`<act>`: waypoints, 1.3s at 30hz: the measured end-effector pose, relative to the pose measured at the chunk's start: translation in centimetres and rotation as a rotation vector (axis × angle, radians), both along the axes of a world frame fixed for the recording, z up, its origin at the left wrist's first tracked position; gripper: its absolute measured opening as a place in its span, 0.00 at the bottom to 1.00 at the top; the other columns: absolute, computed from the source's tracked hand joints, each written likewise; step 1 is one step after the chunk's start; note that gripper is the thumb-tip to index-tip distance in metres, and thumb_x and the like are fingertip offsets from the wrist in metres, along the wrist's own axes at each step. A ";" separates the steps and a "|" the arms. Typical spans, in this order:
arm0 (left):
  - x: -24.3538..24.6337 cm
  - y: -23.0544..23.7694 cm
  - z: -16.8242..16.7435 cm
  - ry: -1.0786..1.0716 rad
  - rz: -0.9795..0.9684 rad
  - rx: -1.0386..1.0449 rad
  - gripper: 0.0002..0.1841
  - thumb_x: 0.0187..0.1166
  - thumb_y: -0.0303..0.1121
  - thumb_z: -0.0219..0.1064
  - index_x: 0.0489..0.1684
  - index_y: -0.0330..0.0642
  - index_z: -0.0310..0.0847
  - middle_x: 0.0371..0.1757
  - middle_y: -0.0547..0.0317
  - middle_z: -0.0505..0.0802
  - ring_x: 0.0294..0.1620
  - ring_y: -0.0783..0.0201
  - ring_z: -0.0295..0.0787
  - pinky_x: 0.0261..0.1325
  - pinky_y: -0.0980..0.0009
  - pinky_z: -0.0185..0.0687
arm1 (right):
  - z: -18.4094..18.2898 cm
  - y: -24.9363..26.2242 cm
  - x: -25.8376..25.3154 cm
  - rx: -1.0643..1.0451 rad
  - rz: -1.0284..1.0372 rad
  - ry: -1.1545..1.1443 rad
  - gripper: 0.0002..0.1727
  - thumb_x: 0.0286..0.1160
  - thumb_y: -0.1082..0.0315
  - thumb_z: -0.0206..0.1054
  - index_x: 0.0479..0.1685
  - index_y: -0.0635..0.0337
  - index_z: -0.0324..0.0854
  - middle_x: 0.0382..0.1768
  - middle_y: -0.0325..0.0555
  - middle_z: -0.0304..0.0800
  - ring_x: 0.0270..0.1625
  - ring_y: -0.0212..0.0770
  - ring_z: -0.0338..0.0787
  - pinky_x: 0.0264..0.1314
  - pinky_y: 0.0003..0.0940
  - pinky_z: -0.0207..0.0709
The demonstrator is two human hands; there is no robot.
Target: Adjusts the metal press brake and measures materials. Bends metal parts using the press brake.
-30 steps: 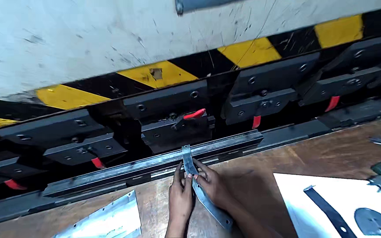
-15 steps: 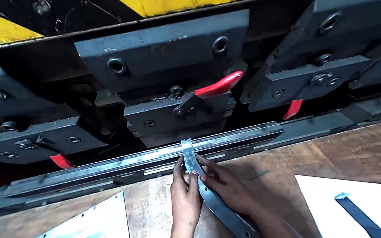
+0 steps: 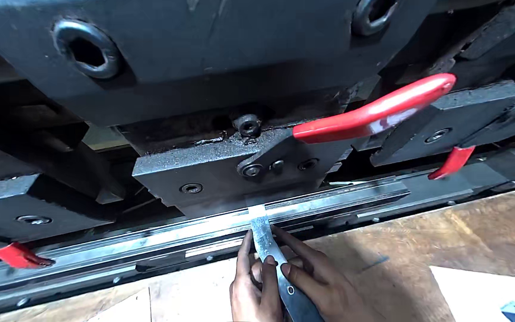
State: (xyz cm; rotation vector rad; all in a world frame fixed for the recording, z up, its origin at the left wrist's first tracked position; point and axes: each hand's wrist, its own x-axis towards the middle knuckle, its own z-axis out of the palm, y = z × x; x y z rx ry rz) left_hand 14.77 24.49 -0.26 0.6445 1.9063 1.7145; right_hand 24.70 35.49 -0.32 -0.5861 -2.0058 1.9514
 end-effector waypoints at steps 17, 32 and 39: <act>0.0 0.1 0.1 -0.077 -0.013 0.064 0.32 0.81 0.22 0.61 0.87 0.28 0.57 0.15 0.63 0.83 0.10 0.69 0.76 0.14 0.70 0.78 | -0.1 0.5 0.2 -0.058 0.025 0.040 0.34 0.84 0.68 0.55 0.92 0.58 0.57 0.43 0.43 0.93 0.35 0.33 0.91 0.42 0.33 0.88; 0.0 0.4 -0.5 -0.022 0.005 0.106 0.30 0.80 0.23 0.62 0.84 0.27 0.62 0.16 0.62 0.86 0.09 0.70 0.76 0.14 0.73 0.77 | -0.1 0.3 0.1 -0.028 0.005 0.038 0.32 0.85 0.68 0.53 0.90 0.59 0.60 0.42 0.42 0.92 0.34 0.30 0.89 0.41 0.29 0.86; -0.2 0.4 -1.1 0.012 -0.001 0.122 0.30 0.80 0.24 0.63 0.83 0.27 0.63 0.15 0.65 0.84 0.08 0.72 0.72 0.10 0.75 0.73 | -0.1 0.4 0.1 -0.013 0.000 0.021 0.32 0.86 0.66 0.53 0.91 0.56 0.62 0.55 0.43 0.92 0.42 0.30 0.91 0.48 0.27 0.87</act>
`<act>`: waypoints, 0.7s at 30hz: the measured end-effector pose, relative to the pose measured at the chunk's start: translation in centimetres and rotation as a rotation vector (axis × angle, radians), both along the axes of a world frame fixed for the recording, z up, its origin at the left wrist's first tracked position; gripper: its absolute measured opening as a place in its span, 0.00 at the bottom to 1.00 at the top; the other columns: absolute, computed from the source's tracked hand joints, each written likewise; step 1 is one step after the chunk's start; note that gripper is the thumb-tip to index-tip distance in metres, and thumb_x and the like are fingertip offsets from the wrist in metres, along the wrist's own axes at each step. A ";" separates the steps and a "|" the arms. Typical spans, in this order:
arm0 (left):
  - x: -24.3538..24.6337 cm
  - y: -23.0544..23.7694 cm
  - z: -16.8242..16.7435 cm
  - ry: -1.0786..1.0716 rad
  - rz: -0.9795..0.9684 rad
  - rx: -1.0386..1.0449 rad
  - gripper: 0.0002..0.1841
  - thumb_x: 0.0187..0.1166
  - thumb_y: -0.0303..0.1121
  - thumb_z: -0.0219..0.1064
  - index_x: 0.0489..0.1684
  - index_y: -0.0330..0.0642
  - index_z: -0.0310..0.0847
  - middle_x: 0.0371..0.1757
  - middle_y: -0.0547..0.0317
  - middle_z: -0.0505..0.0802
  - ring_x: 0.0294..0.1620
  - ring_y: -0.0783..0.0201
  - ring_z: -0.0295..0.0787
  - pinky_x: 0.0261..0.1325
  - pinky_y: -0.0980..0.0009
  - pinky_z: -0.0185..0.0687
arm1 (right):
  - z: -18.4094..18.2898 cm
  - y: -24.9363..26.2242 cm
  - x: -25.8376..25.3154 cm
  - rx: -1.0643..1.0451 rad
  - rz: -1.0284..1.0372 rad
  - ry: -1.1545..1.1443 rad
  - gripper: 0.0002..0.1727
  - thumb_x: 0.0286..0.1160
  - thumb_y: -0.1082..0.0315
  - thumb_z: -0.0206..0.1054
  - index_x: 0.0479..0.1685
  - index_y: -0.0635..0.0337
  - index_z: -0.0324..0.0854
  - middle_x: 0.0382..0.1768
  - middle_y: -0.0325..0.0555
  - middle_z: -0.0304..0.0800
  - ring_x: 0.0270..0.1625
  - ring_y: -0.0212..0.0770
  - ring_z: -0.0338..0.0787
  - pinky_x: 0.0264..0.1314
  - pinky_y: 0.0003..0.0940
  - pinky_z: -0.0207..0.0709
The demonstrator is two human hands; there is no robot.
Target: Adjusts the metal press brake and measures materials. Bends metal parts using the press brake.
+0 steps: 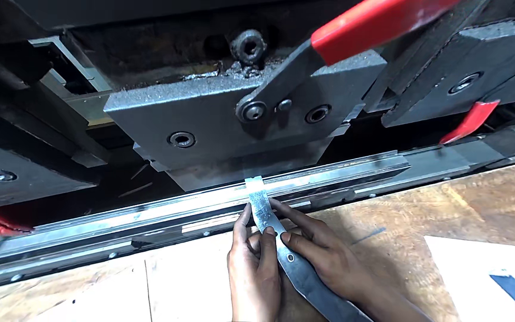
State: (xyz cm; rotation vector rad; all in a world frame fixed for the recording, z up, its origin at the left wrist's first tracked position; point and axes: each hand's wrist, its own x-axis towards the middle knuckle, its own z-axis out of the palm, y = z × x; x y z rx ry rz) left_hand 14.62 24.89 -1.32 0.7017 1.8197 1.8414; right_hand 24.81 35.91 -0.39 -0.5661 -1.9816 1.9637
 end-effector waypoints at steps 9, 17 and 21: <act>-0.1 0.0 -0.3 0.007 -0.002 0.010 0.28 0.82 0.27 0.63 0.83 0.31 0.65 0.13 0.65 0.82 0.07 0.71 0.72 0.09 0.74 0.71 | 0.0 -0.2 0.1 -0.017 -0.039 -0.033 0.30 0.86 0.63 0.55 0.90 0.47 0.66 0.43 0.42 0.94 0.40 0.31 0.91 0.47 0.27 0.86; -0.1 0.0 -0.4 -0.004 -0.008 -0.009 0.28 0.81 0.30 0.63 0.83 0.38 0.68 0.10 0.65 0.78 0.05 0.70 0.70 0.08 0.73 0.69 | 0.0 -0.3 0.2 0.003 -0.074 -0.087 0.31 0.84 0.61 0.57 0.88 0.37 0.69 0.45 0.41 0.95 0.42 0.32 0.92 0.49 0.30 0.87; -0.2 -0.1 -0.4 -0.016 -0.002 -0.017 0.28 0.81 0.31 0.63 0.84 0.42 0.69 0.10 0.63 0.79 0.05 0.69 0.70 0.08 0.73 0.70 | -0.1 -0.4 0.2 -0.001 -0.085 -0.081 0.30 0.84 0.63 0.58 0.88 0.36 0.70 0.41 0.41 0.95 0.38 0.33 0.92 0.45 0.30 0.88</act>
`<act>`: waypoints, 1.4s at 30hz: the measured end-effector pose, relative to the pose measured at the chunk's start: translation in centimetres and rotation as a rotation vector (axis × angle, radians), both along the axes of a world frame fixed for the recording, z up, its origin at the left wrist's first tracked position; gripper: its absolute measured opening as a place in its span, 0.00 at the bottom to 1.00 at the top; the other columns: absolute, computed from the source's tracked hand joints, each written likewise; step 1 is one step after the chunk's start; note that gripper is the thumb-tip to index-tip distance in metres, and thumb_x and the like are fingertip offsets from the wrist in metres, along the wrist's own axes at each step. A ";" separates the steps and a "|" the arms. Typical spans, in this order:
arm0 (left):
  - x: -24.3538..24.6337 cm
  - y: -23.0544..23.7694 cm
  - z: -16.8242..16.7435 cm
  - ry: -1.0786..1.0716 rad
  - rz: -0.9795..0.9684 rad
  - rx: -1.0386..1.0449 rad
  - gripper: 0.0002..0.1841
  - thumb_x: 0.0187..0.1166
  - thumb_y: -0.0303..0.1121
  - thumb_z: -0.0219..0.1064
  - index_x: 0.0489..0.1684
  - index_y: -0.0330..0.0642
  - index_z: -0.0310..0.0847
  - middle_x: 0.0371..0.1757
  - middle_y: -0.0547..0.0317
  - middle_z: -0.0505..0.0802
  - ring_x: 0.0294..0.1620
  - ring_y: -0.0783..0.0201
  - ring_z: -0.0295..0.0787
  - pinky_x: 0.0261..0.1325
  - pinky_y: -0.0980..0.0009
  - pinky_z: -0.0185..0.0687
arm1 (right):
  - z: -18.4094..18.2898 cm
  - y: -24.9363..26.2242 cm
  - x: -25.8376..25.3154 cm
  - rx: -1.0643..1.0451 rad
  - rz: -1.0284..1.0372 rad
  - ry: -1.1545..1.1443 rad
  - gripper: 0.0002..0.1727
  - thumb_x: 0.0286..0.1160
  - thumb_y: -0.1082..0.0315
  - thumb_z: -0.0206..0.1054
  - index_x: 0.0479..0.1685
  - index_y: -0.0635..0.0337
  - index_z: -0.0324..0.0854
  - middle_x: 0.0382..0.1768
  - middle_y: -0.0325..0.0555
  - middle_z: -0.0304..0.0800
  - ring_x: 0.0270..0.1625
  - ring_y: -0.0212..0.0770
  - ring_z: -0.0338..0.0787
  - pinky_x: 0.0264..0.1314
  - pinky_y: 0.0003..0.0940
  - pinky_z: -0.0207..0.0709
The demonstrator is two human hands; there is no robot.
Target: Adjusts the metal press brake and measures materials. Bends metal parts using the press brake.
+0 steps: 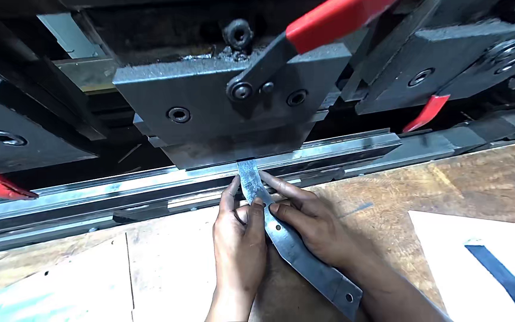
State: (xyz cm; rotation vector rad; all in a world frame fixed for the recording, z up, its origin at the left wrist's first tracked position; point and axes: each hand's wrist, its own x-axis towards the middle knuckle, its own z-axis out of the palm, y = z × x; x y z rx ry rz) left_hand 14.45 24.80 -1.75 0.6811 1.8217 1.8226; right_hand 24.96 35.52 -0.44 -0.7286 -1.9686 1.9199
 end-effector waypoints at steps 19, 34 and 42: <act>0.3 -0.3 0.4 0.042 0.024 -0.023 0.28 0.81 0.29 0.65 0.83 0.47 0.70 0.13 0.65 0.81 0.05 0.71 0.70 0.06 0.76 0.70 | 0.5 -0.2 0.1 0.052 0.021 0.039 0.32 0.85 0.68 0.54 0.91 0.43 0.65 0.45 0.40 0.94 0.37 0.32 0.91 0.37 0.25 0.86; 0.4 -0.2 0.7 0.068 0.020 -0.039 0.28 0.81 0.28 0.63 0.83 0.46 0.69 0.14 0.67 0.81 0.05 0.73 0.71 0.05 0.78 0.69 | 0.5 -0.2 0.1 0.050 0.022 0.042 0.32 0.85 0.67 0.55 0.91 0.42 0.64 0.46 0.40 0.94 0.40 0.31 0.92 0.40 0.23 0.87; 0.4 -0.2 0.5 0.073 0.029 -0.047 0.28 0.81 0.29 0.64 0.83 0.47 0.69 0.13 0.67 0.78 0.04 0.72 0.70 0.05 0.77 0.70 | 0.6 -0.2 0.2 0.051 0.026 0.039 0.32 0.85 0.68 0.55 0.91 0.43 0.65 0.45 0.40 0.94 0.38 0.32 0.92 0.37 0.24 0.86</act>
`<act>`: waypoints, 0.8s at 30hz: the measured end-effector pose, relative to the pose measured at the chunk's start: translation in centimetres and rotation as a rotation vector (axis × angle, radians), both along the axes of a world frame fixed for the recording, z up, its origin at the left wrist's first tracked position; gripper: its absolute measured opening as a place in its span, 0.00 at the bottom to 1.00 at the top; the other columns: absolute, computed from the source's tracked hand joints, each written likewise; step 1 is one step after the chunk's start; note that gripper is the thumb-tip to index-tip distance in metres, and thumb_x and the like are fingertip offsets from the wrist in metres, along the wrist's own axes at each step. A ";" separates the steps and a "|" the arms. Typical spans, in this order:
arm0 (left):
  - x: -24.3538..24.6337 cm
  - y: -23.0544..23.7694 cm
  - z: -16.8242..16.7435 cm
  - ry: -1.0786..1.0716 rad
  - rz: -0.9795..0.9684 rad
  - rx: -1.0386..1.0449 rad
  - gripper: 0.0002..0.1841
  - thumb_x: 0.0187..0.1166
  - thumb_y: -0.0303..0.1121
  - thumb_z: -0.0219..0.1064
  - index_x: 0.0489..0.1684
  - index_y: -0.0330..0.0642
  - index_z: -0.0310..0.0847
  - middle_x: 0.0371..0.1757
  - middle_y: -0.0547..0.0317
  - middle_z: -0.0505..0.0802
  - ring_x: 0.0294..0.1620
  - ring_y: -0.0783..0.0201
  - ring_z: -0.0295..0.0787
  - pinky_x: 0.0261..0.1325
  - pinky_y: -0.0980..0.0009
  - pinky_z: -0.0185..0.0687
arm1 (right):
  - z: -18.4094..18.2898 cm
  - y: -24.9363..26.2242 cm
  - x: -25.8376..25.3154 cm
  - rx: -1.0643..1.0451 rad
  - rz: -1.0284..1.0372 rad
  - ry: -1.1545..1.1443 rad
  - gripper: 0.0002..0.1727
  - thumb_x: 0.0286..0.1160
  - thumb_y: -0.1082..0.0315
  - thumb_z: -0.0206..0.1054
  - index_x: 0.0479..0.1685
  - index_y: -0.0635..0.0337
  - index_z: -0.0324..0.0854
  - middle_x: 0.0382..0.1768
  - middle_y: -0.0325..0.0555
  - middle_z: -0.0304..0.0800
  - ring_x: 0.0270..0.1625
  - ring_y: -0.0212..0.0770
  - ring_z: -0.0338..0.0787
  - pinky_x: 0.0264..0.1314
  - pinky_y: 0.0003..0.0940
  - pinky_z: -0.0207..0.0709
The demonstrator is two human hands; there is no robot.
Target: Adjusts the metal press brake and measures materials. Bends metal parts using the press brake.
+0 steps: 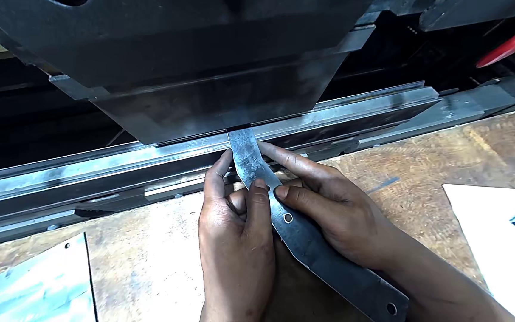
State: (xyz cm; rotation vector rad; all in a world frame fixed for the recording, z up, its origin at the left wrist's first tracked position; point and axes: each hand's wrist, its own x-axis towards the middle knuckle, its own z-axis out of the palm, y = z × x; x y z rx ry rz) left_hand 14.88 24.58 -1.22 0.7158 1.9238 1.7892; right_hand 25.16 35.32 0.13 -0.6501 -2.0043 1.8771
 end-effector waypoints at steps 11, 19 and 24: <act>0.0 -0.1 0.2 -0.019 -0.012 -0.005 0.28 0.81 0.29 0.64 0.83 0.49 0.68 0.13 0.67 0.80 0.04 0.72 0.70 0.05 0.78 0.69 | 0.1 -0.1 -0.1 -0.007 0.003 0.022 0.32 0.85 0.69 0.53 0.91 0.45 0.64 0.53 0.40 0.93 0.43 0.32 0.92 0.41 0.23 0.87; 0.0 -0.1 0.2 0.006 -0.007 -0.015 0.29 0.81 0.29 0.64 0.84 0.49 0.68 0.12 0.68 0.80 0.04 0.73 0.69 0.05 0.78 0.68 | 0.2 -0.1 0.0 -0.015 0.014 0.016 0.33 0.87 0.69 0.53 0.93 0.44 0.61 0.46 0.40 0.93 0.38 0.31 0.90 0.36 0.22 0.85; 0.0 -0.1 0.2 0.007 -0.011 -0.021 0.29 0.80 0.29 0.63 0.85 0.50 0.68 0.12 0.68 0.78 0.04 0.73 0.69 0.04 0.78 0.68 | 0.1 0.0 0.0 -0.005 0.018 0.001 0.34 0.86 0.68 0.53 0.93 0.42 0.60 0.45 0.40 0.93 0.37 0.31 0.90 0.35 0.22 0.85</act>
